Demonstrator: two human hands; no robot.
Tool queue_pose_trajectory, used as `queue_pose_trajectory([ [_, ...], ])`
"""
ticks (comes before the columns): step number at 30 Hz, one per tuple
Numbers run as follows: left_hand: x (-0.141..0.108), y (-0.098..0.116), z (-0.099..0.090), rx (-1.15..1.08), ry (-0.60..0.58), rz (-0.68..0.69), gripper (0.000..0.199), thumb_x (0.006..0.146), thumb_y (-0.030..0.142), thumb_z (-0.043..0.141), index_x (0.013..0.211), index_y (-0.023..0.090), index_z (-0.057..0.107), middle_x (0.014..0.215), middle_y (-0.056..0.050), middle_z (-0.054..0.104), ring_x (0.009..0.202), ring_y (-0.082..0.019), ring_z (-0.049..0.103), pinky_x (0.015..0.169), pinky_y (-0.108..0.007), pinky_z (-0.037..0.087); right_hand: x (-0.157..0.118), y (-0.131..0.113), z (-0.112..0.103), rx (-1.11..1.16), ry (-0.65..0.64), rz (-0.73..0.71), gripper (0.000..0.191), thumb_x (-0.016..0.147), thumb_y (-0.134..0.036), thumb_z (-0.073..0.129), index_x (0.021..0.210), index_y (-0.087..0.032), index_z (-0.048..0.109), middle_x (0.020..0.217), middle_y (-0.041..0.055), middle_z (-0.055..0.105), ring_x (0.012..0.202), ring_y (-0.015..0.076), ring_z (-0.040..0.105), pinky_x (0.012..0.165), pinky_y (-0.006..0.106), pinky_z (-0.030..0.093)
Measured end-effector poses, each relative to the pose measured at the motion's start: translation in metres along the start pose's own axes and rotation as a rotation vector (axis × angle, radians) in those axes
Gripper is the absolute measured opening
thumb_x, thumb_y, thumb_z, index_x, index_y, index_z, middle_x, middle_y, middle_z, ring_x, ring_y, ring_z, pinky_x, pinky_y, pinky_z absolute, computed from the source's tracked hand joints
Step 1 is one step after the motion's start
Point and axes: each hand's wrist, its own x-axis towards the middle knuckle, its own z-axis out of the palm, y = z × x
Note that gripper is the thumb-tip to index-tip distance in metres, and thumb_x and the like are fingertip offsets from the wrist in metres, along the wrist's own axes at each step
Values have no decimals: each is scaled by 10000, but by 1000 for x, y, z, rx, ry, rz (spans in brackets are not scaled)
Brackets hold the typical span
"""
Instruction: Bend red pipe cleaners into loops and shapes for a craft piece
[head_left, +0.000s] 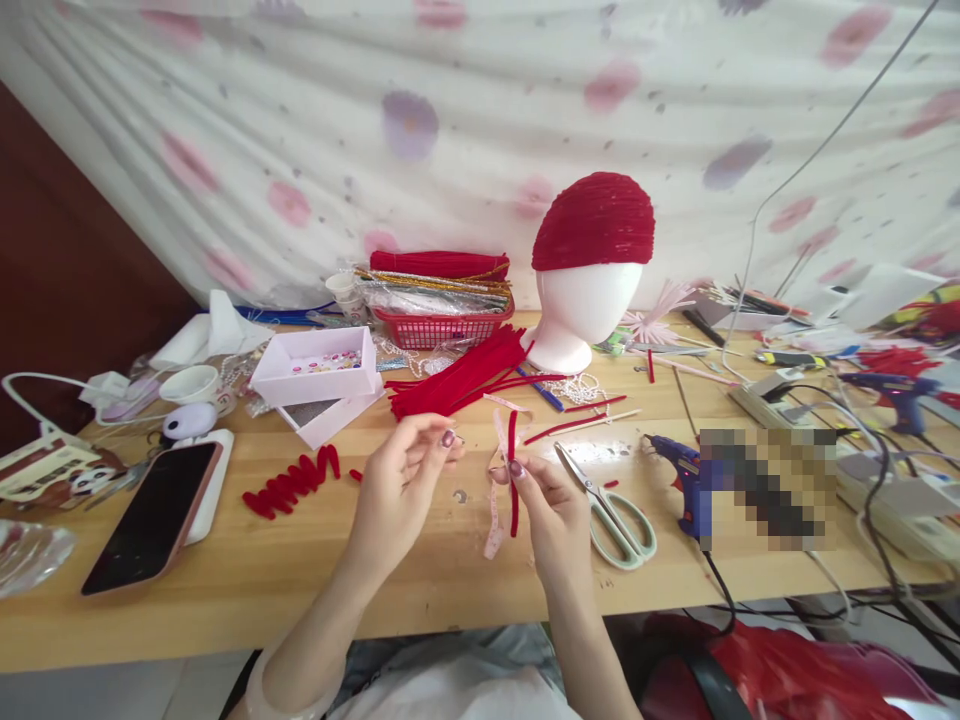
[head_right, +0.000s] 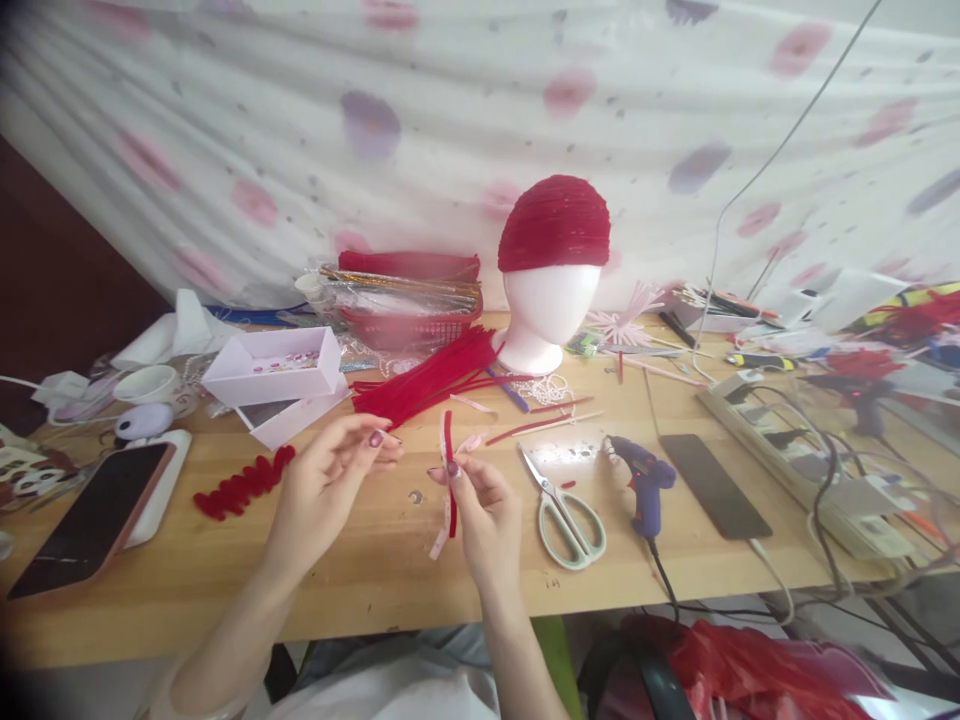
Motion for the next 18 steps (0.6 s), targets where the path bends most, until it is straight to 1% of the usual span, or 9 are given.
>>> queue_pose_trajectory([
  [2,5,-6,3,-30,-174,-115,244,926,424,556,1000,208,643,1024,-67,722,935,-196,710,858,-330,573,-1,-3,0,47,-78,12,202,810,-412,723,823,-211,725,737,41,771,741,222,709,785,355,537],
  [3,7,-10,6,-53,-239,-146,258,931,429,543,976,202,658,1029,-68,723,953,-196,701,887,-330,557,-3,-5,0,60,-115,15,209,806,-419,727,819,-211,726,736,39,768,699,212,702,757,348,545],
  [5,7,-15,14,-128,-289,-188,249,924,406,554,902,189,673,956,-56,731,919,-183,692,877,-307,542,-6,-7,2,77,-179,38,223,808,-434,722,841,-213,728,764,37,767,566,179,660,633,321,551],
  [7,5,-20,22,-223,-241,-226,198,891,354,600,829,176,664,832,-34,721,807,-160,679,780,-265,542,-9,-7,4,84,-214,77,233,825,-443,700,872,-217,726,805,36,766,435,140,581,470,287,499],
  [9,2,-23,28,-272,-148,-237,151,855,305,639,785,172,646,757,-11,693,716,-138,648,702,-237,527,-10,-4,6,63,-204,81,226,831,-431,693,883,-213,726,821,41,764,423,134,569,426,273,467],
  [11,-2,-24,30,-255,-87,-199,153,847,295,645,760,169,634,732,-4,671,701,-137,635,705,-240,518,-11,0,8,16,-167,33,207,828,-402,698,874,-202,730,822,53,762,561,177,651,511,285,509],
  [13,-5,-25,30,-211,-43,-143,186,852,322,638,749,168,625,729,-11,663,723,-153,642,729,-257,516,-11,3,10,-42,-122,-22,195,836,-377,686,880,-193,730,840,64,762,716,219,695,603,303,533],
  [16,-7,-26,21,-118,69,-70,212,869,373,611,787,178,620,795,-37,688,818,-186,659,785,-284,510,-7,8,8,-125,-37,-101,156,871,-329,640,888,-189,707,843,60,765,769,223,705,679,322,537],
  [18,-4,-28,12,29,54,-32,200,876,372,593,815,186,637,888,-59,705,907,-210,656,854,-321,494,-2,9,2,-199,4,-206,115,896,-278,608,906,-192,685,827,52,762,793,216,706,743,335,531],
])
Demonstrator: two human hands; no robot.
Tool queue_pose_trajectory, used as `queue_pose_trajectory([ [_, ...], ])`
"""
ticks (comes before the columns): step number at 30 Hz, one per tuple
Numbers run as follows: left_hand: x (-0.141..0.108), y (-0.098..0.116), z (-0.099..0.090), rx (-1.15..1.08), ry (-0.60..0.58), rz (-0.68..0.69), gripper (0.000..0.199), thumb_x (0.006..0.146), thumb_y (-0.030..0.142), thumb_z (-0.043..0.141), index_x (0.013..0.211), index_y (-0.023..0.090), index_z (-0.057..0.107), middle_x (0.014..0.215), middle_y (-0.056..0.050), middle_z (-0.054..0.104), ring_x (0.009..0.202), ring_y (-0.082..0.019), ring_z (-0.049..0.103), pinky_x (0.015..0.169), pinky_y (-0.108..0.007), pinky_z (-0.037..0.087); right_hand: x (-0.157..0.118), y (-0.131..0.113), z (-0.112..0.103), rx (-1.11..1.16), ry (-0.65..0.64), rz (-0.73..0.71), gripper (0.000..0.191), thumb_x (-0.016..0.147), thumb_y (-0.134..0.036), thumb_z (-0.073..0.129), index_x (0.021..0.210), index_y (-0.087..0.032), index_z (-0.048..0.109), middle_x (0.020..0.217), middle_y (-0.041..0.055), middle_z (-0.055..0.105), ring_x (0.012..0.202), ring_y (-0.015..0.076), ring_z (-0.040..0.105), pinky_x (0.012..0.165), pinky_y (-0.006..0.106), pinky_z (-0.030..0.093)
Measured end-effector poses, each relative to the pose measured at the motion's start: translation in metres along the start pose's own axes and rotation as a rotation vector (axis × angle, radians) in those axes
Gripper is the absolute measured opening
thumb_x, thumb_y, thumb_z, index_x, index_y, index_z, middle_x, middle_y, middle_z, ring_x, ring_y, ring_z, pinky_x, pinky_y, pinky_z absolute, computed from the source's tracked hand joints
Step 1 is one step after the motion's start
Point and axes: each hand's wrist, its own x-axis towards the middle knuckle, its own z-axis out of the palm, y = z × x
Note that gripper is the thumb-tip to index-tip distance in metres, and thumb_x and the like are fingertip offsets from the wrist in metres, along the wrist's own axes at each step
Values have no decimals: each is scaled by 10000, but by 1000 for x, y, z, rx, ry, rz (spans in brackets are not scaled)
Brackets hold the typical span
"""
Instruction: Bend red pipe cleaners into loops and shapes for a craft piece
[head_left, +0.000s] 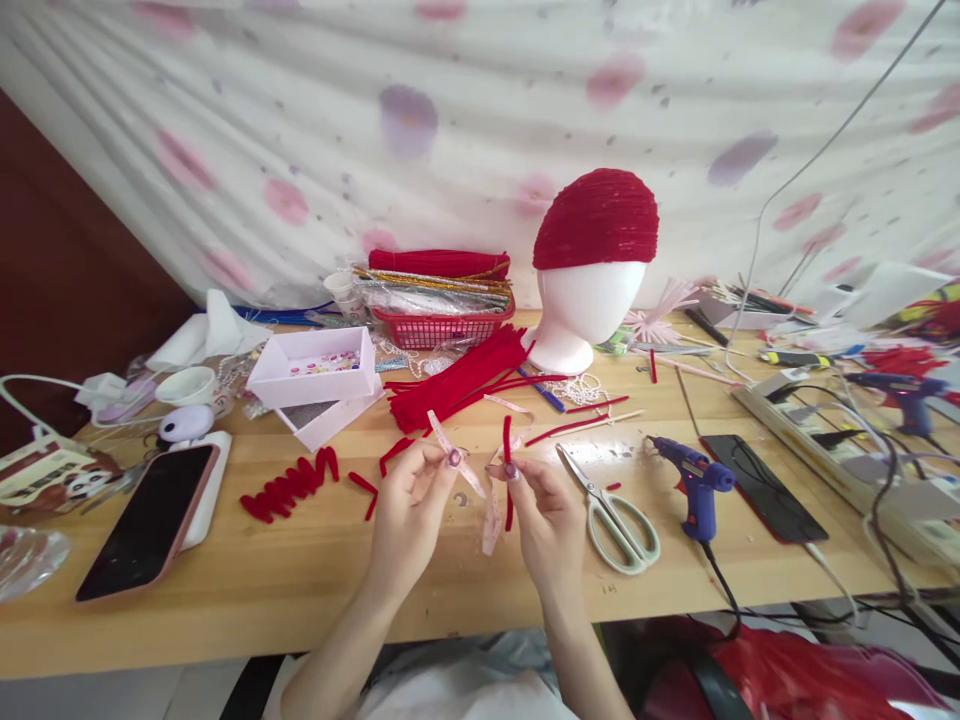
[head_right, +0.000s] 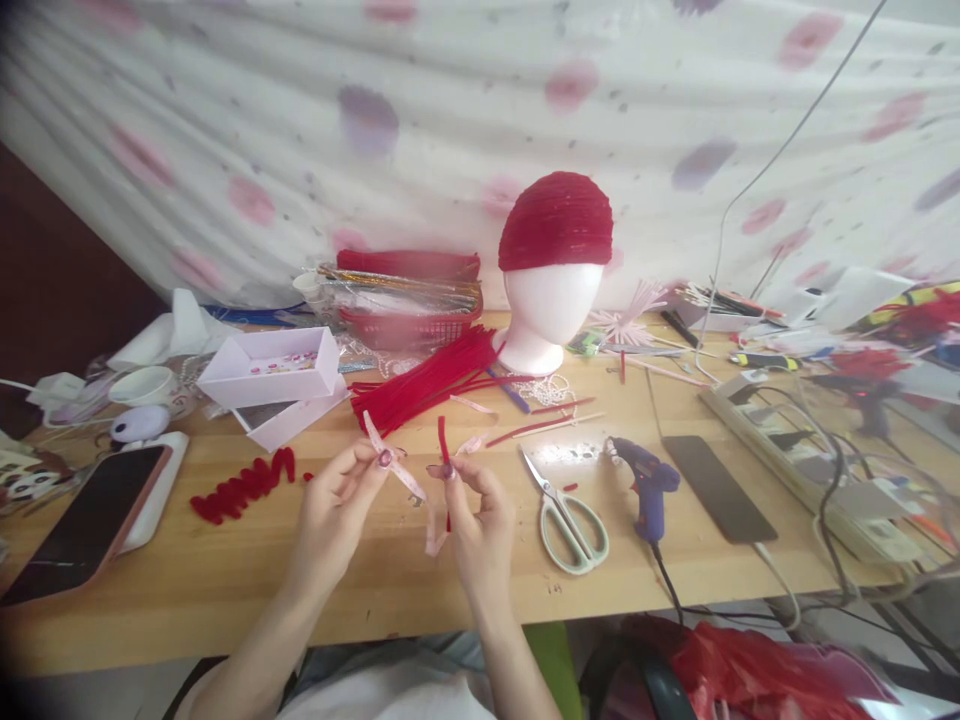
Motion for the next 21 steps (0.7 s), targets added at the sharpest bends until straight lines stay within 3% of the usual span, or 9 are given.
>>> queue_pose_trajectory([
  [3,9,-3,-14,277,-79,58,174,843,354,617,852,195,687,1017,-85,699,999,-246,631,910,-368,460,8,2,-12,-197,-33,-272,114,925,-195,562,974,-204,664,896,60,746,877,210,687,800,348,508],
  [5,14,-2,-20,337,-52,54,237,858,401,594,834,188,696,979,-89,692,947,-243,628,854,-360,466,12,0,-19,-360,-100,-482,170,933,-126,527,1011,-212,651,958,66,729,921,206,665,885,389,470],
  [7,16,1,-22,244,-72,-28,372,896,484,523,767,176,687,832,-73,681,810,-212,624,755,-325,471,13,-4,-23,-493,-153,-641,232,930,-60,497,1033,-215,635,956,57,720,912,197,649,979,451,398],
  [9,16,6,-21,71,-198,-150,449,875,553,536,690,168,673,681,-38,644,673,-169,585,664,-282,451,12,-8,-23,-562,-178,-730,255,924,-22,490,1041,-208,619,912,45,714,866,184,639,1024,491,345],
  [13,12,11,-19,-221,-428,-348,363,679,503,786,688,149,704,652,-8,638,629,-121,538,618,-233,419,8,-14,-17,-562,-202,-780,225,911,-10,514,1038,-175,599,867,52,699,819,173,622,1033,497,354],
  [17,9,9,-16,-323,-431,-449,304,573,359,884,750,156,743,763,-20,698,731,-131,591,707,-238,457,6,-14,-11,-523,-200,-779,219,896,4,518,1004,-172,591,821,41,683,774,163,615,1015,480,390],
  [21,5,7,-11,-394,-420,-391,226,625,298,866,719,160,714,720,10,677,717,-112,597,714,-216,460,2,-11,-6,-451,-193,-745,235,891,0,518,1012,-190,588,840,33,685,788,164,628,982,448,434],
])
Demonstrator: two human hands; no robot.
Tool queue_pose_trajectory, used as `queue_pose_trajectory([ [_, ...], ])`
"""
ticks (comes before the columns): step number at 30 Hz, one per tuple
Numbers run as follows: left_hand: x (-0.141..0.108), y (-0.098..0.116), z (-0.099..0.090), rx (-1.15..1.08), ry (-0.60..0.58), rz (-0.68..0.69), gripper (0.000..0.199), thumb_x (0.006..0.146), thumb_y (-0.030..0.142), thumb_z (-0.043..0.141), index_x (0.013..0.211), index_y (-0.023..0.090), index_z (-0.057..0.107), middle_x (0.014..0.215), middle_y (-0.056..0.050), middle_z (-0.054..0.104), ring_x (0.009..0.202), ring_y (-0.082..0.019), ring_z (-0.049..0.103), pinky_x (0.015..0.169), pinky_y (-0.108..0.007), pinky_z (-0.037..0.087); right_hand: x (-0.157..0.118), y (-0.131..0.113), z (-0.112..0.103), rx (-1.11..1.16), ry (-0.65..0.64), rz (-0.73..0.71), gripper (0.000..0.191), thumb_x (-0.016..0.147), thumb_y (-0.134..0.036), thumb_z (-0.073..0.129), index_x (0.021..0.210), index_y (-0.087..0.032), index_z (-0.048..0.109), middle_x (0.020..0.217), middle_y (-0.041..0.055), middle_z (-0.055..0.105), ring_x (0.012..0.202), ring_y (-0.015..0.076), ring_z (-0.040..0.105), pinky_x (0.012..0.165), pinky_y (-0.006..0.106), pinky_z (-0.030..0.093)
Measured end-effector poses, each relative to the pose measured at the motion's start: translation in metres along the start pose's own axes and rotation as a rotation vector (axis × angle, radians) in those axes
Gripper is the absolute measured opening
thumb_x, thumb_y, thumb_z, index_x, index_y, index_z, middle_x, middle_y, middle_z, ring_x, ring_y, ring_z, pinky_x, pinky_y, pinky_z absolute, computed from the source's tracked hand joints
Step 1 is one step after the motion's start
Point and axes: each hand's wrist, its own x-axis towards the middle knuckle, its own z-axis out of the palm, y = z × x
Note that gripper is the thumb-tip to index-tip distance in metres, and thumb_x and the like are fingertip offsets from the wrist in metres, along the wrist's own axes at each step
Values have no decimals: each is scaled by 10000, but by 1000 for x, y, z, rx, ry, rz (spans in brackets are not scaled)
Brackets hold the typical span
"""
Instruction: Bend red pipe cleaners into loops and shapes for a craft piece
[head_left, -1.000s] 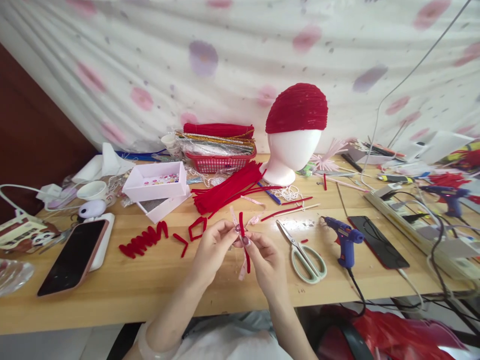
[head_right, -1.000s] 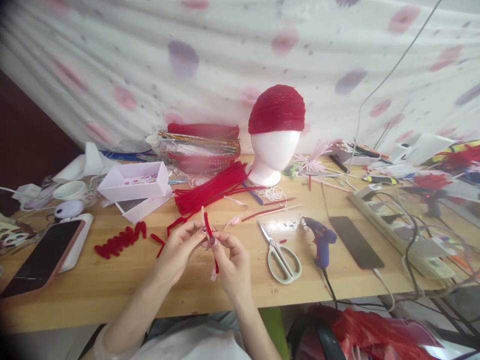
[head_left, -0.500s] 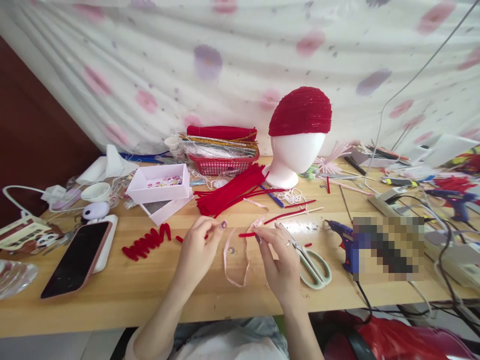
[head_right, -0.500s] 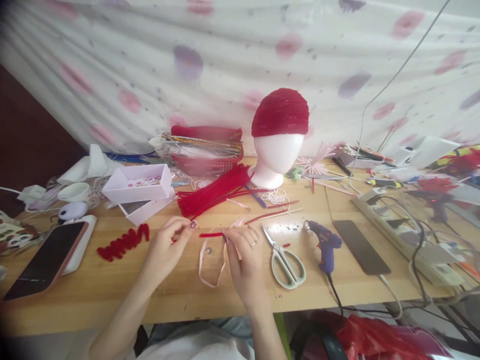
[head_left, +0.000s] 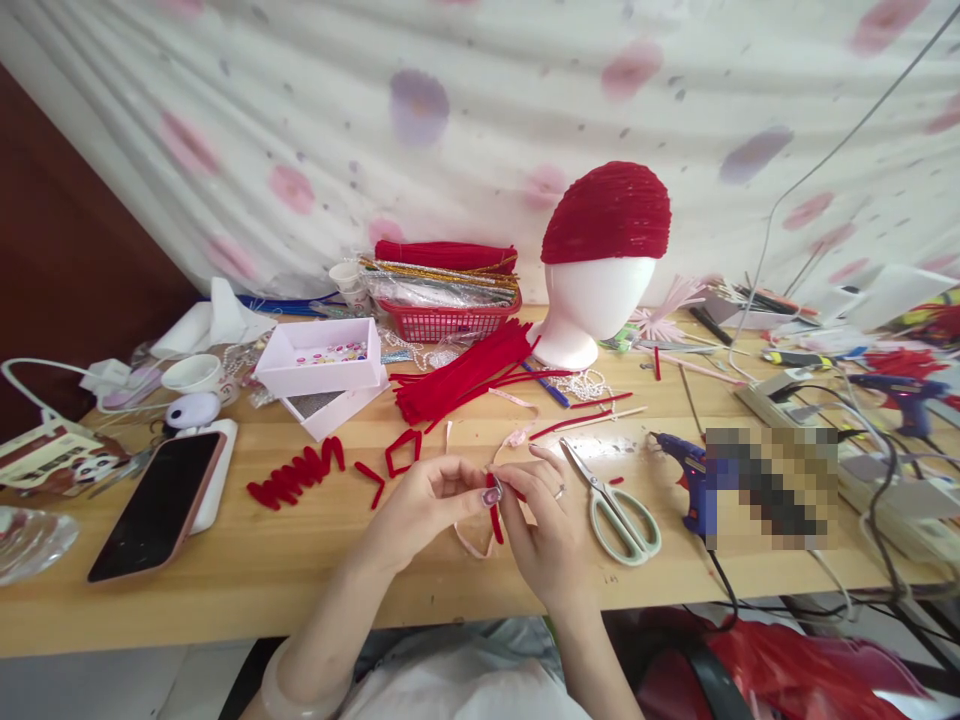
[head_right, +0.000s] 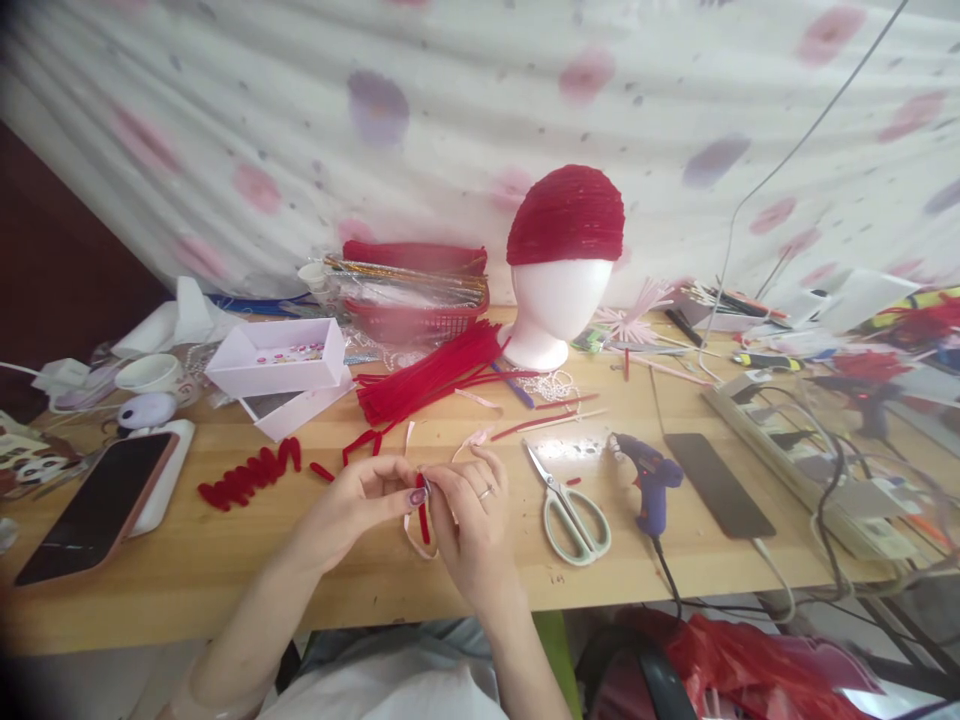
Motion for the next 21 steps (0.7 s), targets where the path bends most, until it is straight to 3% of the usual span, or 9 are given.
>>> queue_pose_trajectory([
  [5,-2,-6,-2,-41,45,116,196,702,309,828,753,165,704,757,10,679,746,-104,602,715,-194,459,-6,-4,4,198,9,260,214,933,-101,538,1082,-233,616,950,44,706,879,171,658,786,298,528],
  [9,-2,-8,-6,-96,151,212,218,687,324,843,754,176,699,742,21,666,737,-96,590,708,-181,455,-10,-9,3,377,-46,424,235,978,-156,480,1124,-252,637,926,28,720,829,154,674,759,267,536],
  [15,2,-15,-3,-188,263,310,237,692,350,838,770,182,689,750,23,662,732,-101,588,702,-188,461,-13,-23,5,546,-113,522,277,986,-216,491,1209,-276,643,1018,47,735,845,160,686,751,269,547],
  [21,1,-18,-2,-182,342,350,247,687,343,839,784,181,680,762,19,665,747,-109,595,729,-203,465,-12,-27,11,662,-34,587,245,928,-228,594,1153,-264,686,945,49,760,764,167,701,652,262,574],
])
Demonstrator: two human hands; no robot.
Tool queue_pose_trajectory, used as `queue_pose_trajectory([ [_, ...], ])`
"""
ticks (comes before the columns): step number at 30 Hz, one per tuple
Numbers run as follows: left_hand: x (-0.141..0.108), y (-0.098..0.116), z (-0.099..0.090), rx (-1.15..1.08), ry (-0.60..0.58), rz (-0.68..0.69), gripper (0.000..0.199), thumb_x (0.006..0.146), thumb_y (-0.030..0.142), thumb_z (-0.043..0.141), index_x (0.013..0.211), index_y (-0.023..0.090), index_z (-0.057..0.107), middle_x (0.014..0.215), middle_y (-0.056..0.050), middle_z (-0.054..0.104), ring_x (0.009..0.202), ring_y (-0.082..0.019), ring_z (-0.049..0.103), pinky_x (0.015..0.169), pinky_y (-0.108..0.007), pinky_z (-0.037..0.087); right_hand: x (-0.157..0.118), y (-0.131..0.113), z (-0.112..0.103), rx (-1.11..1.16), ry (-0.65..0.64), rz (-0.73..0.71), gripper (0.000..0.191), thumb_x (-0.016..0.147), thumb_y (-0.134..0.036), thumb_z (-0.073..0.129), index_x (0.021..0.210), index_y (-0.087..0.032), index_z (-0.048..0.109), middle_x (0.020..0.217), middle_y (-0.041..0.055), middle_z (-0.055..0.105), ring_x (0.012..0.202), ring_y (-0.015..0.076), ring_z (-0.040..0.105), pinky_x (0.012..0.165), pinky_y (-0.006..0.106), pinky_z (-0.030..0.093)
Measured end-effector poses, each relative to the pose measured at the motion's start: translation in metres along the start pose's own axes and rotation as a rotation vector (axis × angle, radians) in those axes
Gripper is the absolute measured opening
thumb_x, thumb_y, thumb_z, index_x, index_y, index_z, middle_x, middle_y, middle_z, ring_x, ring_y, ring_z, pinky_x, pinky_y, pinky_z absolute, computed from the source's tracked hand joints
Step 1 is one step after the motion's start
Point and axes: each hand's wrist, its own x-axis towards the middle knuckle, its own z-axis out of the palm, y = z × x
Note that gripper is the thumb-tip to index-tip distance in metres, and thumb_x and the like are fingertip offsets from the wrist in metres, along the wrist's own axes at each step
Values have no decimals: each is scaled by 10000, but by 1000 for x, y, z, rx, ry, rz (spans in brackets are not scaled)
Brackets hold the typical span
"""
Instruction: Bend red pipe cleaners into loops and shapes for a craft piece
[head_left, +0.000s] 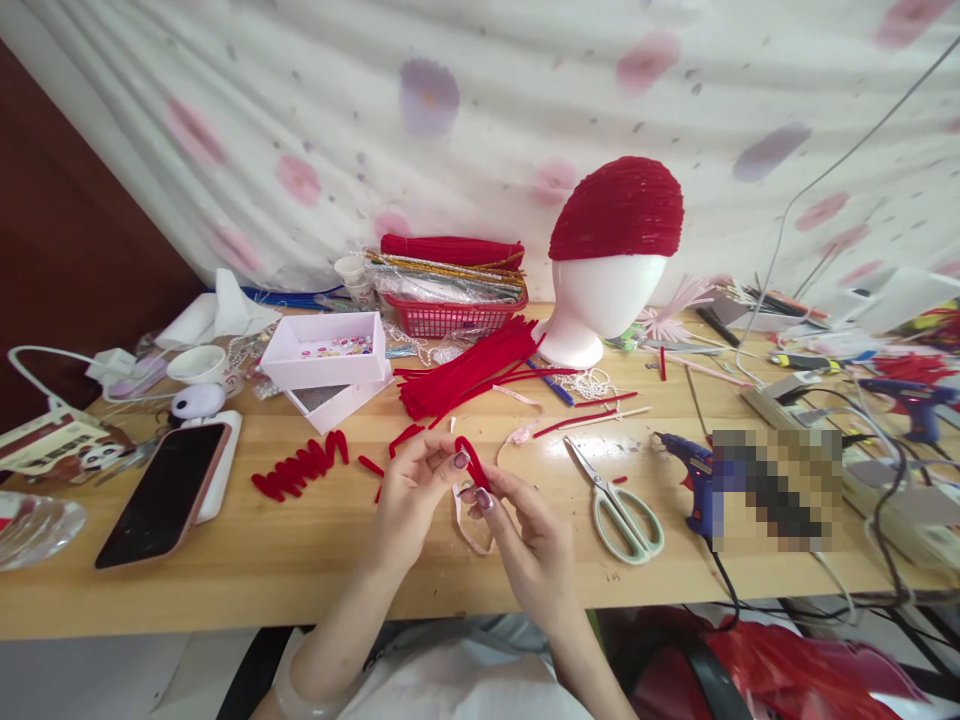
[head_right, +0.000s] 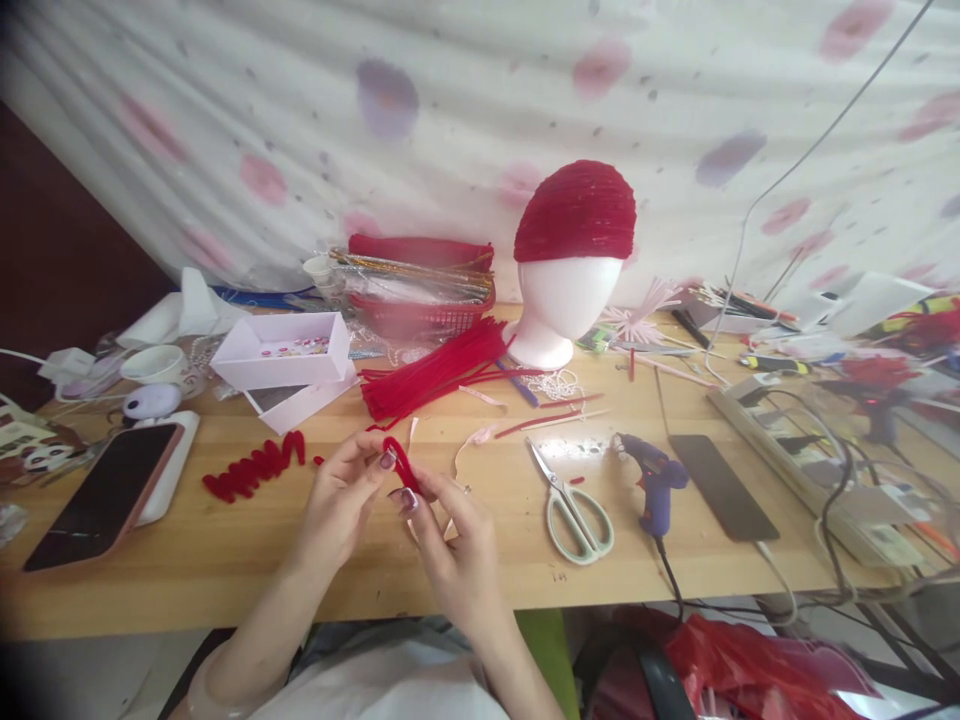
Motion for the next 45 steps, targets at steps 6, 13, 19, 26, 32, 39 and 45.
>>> queue_pose_trajectory([
  [6,3,4,-4,-92,-51,-122,347,644,410,858,873,179,739,805,-26,714,772,-148,644,766,-257,495,4,-4,2,139,5,112,182,908,-280,621,1037,-232,740,770,48,756,653,170,677,549,256,557],
  [13,6,8,-4,-256,-139,-210,262,617,400,876,680,179,749,690,0,677,649,-122,633,622,-220,505,6,-6,0,52,-99,78,192,922,-237,590,1039,-211,740,813,63,767,703,178,699,646,274,568],
  [19,2,3,1,-284,28,-186,307,571,397,898,677,170,721,672,19,664,638,-116,619,654,-246,505,4,-3,1,-32,-109,53,202,923,-249,599,1074,-211,726,855,63,764,757,188,702,741,310,556],
  [26,3,4,-4,-298,65,-188,324,556,413,902,678,188,704,702,25,676,691,-117,641,667,-235,513,11,-6,5,271,-247,368,267,902,-402,626,833,-167,733,665,30,707,580,132,606,600,252,496],
  [32,5,-3,-8,-221,23,-161,293,690,469,809,728,208,680,745,15,658,754,-144,652,744,-279,536,12,2,6,469,-268,497,288,836,-444,697,832,-159,734,658,25,681,569,122,573,567,240,445],
  [39,6,36,-28,906,-577,510,310,948,228,525,1239,282,617,1310,-93,575,1221,-249,504,1075,-475,358,15,7,-5,469,-281,546,264,827,-405,719,776,-147,707,652,19,670,552,100,546,521,210,379],
  [45,0,53,-34,1465,-832,775,285,973,142,412,1136,176,643,960,-71,674,955,-217,585,1099,-566,301,21,8,-15,387,-447,597,260,830,-393,708,758,-144,694,650,14,671,568,111,555,573,230,422],
])
